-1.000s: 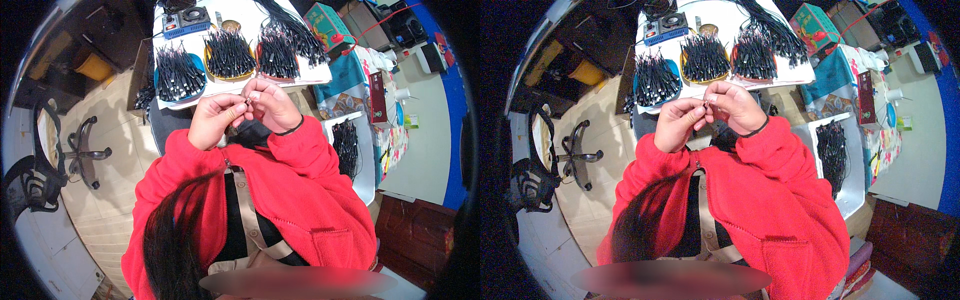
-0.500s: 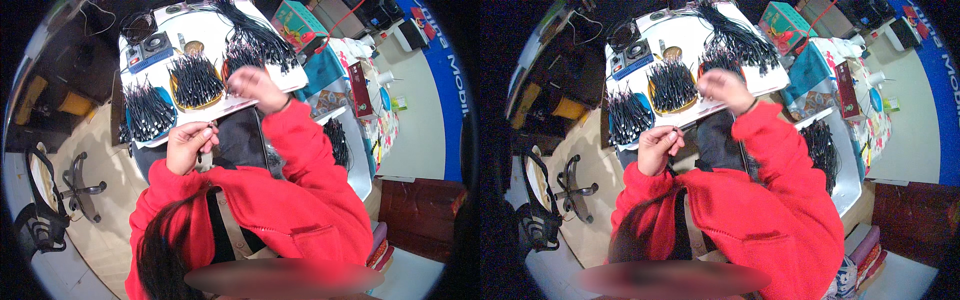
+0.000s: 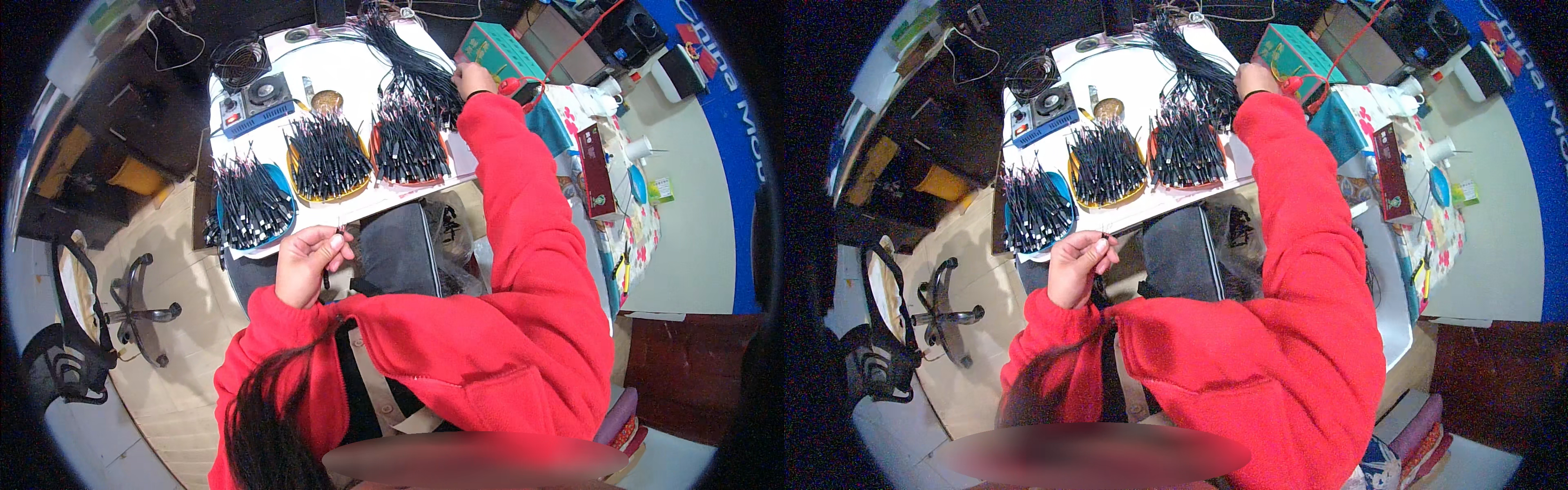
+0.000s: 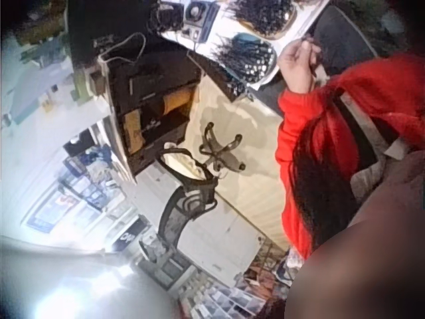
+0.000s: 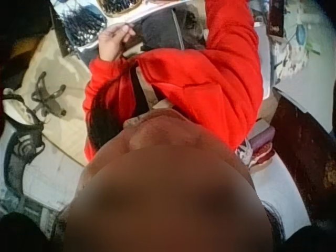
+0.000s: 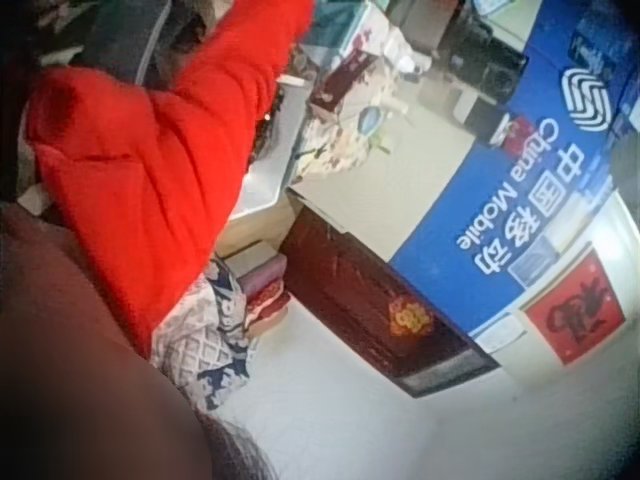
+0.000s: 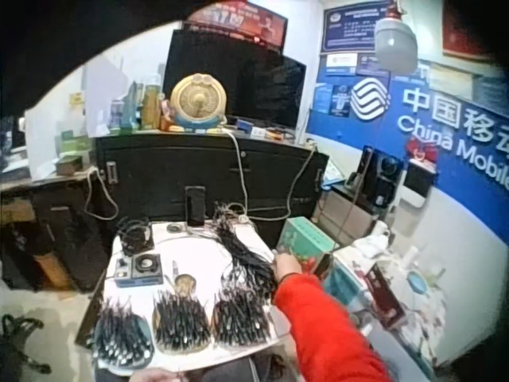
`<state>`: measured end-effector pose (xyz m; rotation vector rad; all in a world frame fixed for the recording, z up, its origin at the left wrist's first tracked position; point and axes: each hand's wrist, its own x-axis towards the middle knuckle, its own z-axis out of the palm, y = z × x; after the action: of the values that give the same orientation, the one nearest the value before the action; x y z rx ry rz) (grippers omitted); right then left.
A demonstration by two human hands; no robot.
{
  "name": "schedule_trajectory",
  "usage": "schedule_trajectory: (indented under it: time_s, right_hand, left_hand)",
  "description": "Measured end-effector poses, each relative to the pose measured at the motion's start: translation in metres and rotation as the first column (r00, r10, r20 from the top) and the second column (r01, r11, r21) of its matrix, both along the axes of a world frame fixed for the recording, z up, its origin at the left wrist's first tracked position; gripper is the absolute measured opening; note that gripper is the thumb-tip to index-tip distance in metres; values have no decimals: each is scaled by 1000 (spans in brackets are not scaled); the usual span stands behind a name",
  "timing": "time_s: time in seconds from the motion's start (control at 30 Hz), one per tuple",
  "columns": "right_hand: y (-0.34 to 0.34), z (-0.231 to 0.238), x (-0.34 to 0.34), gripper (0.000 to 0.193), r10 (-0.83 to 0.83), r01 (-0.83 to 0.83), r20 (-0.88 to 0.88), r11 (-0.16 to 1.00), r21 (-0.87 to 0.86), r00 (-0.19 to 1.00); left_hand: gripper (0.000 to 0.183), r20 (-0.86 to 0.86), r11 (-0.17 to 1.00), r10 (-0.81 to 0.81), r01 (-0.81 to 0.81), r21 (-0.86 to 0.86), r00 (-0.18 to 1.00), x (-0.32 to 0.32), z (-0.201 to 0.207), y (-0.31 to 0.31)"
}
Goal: The person repeatedly picks small black electronic components from trays on a table, manipulates them with both hands, and places them back into the trays. The action is repetitive and focused on handling the components without visible tools.
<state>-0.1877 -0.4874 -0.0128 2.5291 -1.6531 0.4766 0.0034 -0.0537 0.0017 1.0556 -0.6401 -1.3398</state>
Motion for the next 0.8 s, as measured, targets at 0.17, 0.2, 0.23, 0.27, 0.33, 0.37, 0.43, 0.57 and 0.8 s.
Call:
schedule_trajectory:
  time_s: [0.17,0.2,0.23,0.27,0.33,0.37,0.43,0.57,0.8]
  right_hand:
    - [50,59,-16,17,80,-75,103,996,-48,991]
    - [66,74,-17,19,99,-90,133,993,-72,986]
    - [89,87,-21,21,161,-146,256,986,-75,953]
    - [114,97,-24,20,203,-236,419,971,28,885]
    - [180,101,-29,14,187,-453,710,868,205,679]
    - [217,98,-31,12,234,-623,803,755,204,548]
    - [293,74,-20,8,318,-638,806,765,93,499]
    - [389,26,9,11,500,-680,688,733,-14,525]
    - [421,-32,34,14,711,-877,582,480,10,396]
  left_hand:
    - [16,-97,1000,-24,25,8,995,-2,2,0]
    - [17,-118,999,-35,30,-39,992,-4,5,-1]
    - [17,-143,998,-35,28,-48,989,-7,9,-3]
    - [18,-186,997,-39,26,-75,982,-10,13,-5]
    - [19,-206,989,-83,55,-139,975,-11,25,-15]
    - [20,-193,980,-92,54,-194,977,-12,32,-21]
    - [23,-286,974,-23,-43,-222,958,-11,47,-33]
    - [20,-247,909,131,-216,-356,960,8,78,-35]
    - [16,31,802,332,-265,-536,943,-7,75,34]
